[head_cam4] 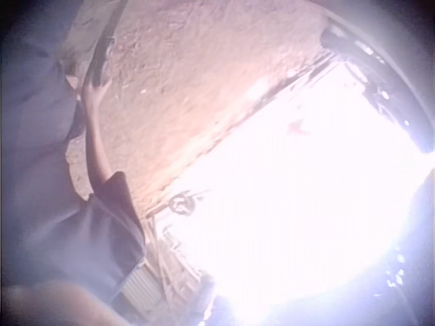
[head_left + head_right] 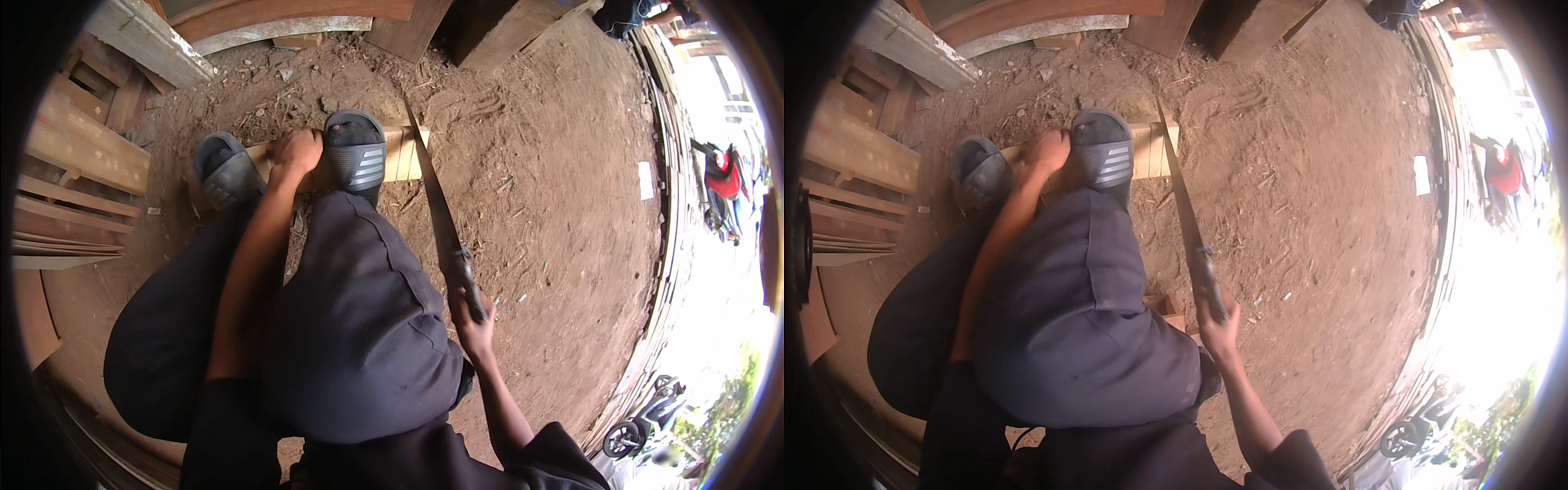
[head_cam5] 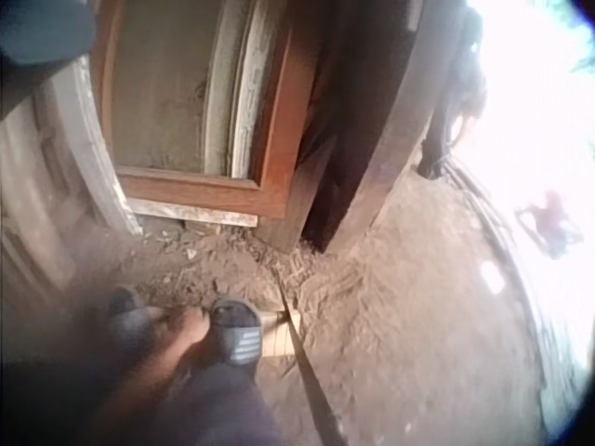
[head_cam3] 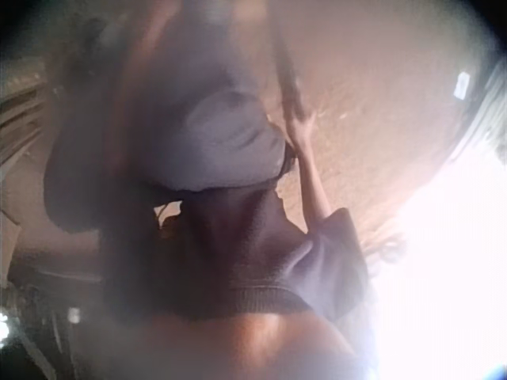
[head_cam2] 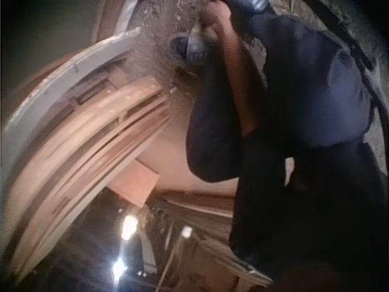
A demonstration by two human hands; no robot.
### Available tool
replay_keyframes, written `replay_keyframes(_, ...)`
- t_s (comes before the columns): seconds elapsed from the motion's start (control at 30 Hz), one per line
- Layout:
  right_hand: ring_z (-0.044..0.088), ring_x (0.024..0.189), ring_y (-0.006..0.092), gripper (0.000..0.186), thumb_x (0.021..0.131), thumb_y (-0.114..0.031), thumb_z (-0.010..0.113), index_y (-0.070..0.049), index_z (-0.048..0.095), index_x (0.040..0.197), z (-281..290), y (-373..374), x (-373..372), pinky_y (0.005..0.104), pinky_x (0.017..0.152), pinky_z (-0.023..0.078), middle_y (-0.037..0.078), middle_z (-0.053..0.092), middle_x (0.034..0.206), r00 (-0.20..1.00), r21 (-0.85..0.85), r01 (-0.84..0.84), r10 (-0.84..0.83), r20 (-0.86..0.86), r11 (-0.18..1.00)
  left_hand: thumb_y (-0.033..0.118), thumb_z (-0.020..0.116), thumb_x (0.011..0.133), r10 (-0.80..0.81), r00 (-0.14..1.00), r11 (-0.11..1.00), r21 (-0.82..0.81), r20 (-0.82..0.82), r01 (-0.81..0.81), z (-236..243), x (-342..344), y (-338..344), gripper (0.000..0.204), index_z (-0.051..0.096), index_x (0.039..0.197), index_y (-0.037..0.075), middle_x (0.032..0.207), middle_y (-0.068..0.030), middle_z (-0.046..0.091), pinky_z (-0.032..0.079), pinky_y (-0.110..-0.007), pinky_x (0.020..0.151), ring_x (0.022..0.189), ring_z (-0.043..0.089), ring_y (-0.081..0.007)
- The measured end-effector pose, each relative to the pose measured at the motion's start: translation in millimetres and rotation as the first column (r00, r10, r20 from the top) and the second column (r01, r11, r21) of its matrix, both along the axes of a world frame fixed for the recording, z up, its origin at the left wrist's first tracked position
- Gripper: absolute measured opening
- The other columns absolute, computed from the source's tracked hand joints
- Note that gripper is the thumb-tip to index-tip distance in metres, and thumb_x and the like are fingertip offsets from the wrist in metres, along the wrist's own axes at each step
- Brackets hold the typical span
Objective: The person sits on the ground and uses a hand saw to cut a small wooden block. They hold the wood with their left hand and saw with their right hand, producing sawdust.
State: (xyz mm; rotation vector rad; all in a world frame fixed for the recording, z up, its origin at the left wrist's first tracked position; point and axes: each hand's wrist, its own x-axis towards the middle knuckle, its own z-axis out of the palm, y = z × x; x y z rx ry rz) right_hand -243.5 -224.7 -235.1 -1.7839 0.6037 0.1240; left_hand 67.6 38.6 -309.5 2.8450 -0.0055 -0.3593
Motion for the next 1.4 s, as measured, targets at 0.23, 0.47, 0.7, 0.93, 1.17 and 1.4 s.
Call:
replay_keyframes(0.23, 0.039, 0.052, 0.0076, 0.025, 0.083, -0.018, 0.056, 0.003, 0.050, 0.071, -50, 17, 124, 0.0269, 0.045, 0.033, 0.000, 0.044, 0.056, 0.991, -0.008, 0.050, -0.048, 0.128, 0.999, 0.032, 0.036, 0.085, -0.012, 1.000, 1.000, 0.003, -0.017, 0.012, -5, -2, -8, 0.044, 0.064, 0.089, -0.001, 0.098, -0.0222, 0.060, 0.041, -0.041, 0.088, 0.093, 0.056, -0.0360)
replay_keyframes(0.47, 0.043, 0.054, 0.0085, 0.025, 0.080, -0.021, 0.055, 0.003, 0.055, 0.072, -22, 39, 150, 0.0285, 0.049, 0.037, 0.003, 0.047, 0.056, 0.994, 0.037, 0.089, -0.091, 0.059, 0.995, 0.032, 0.037, 0.084, -0.002, 0.995, 1.000, -0.007, 0.099, 0.002, -2, -9, 5, 0.043, 0.065, 0.087, 0.000, 0.091, -0.0219, 0.061, 0.042, -0.040, 0.085, 0.091, 0.057, -0.0339)
replay_keyframes(0.7, 0.039, 0.054, 0.0056, 0.019, 0.079, -0.017, 0.054, 0.001, 0.053, 0.073, 26, 60, 154, 0.0246, 0.049, 0.034, -0.001, 0.044, 0.055, 0.968, -0.204, -0.035, 0.084, 0.238, 0.978, 0.033, 0.032, 0.086, 0.020, 0.992, 0.998, -0.054, 0.123, -0.014, 17, -4, 30, 0.045, 0.064, 0.089, 0.002, 0.097, -0.0223, 0.060, 0.043, -0.044, 0.083, 0.090, 0.057, -0.0363)
replay_keyframes(0.93, 0.038, 0.051, 0.0049, 0.023, 0.080, -0.019, 0.053, 0.000, 0.051, 0.068, 25, 36, 179, 0.0252, 0.045, 0.031, -0.002, 0.042, 0.053, 0.967, -0.149, -0.135, 0.163, 0.196, 0.980, 0.036, 0.028, 0.087, 0.064, 0.998, 0.997, -0.045, 0.018, -0.063, 17, 15, 35, 0.050, 0.062, 0.095, 0.001, 0.101, -0.0228, 0.058, 0.040, -0.045, 0.088, 0.097, 0.054, -0.0383)
replay_keyframes(1.17, 0.044, 0.053, 0.0085, 0.023, 0.079, -0.019, 0.056, 0.002, 0.054, 0.071, -12, 26, 172, 0.0295, 0.048, 0.036, 0.003, 0.048, 0.056, 0.982, -0.121, -0.100, 0.117, 0.146, 0.988, 0.037, 0.029, 0.086, 0.106, 0.994, 0.994, -0.037, 0.006, -0.105, 7, 16, 24, 0.051, 0.061, 0.097, -0.002, 0.100, -0.0244, 0.058, 0.040, -0.045, 0.087, 0.097, 0.053, -0.0398)
replay_keyframes(1.4, 0.045, 0.051, 0.0079, 0.021, 0.082, -0.018, 0.056, 0.001, 0.056, 0.073, -16, 0, 148, 0.0275, 0.046, 0.037, 0.001, 0.051, 0.058, 0.987, -0.020, -0.131, 0.132, 0.092, 0.991, 0.037, 0.030, 0.085, 0.106, 0.994, 0.994, 0.036, 0.019, -0.107, 7, 19, 18, 0.050, 0.061, 0.096, -0.001, 0.099, -0.0247, 0.058, 0.040, -0.045, 0.087, 0.096, 0.054, -0.0397)
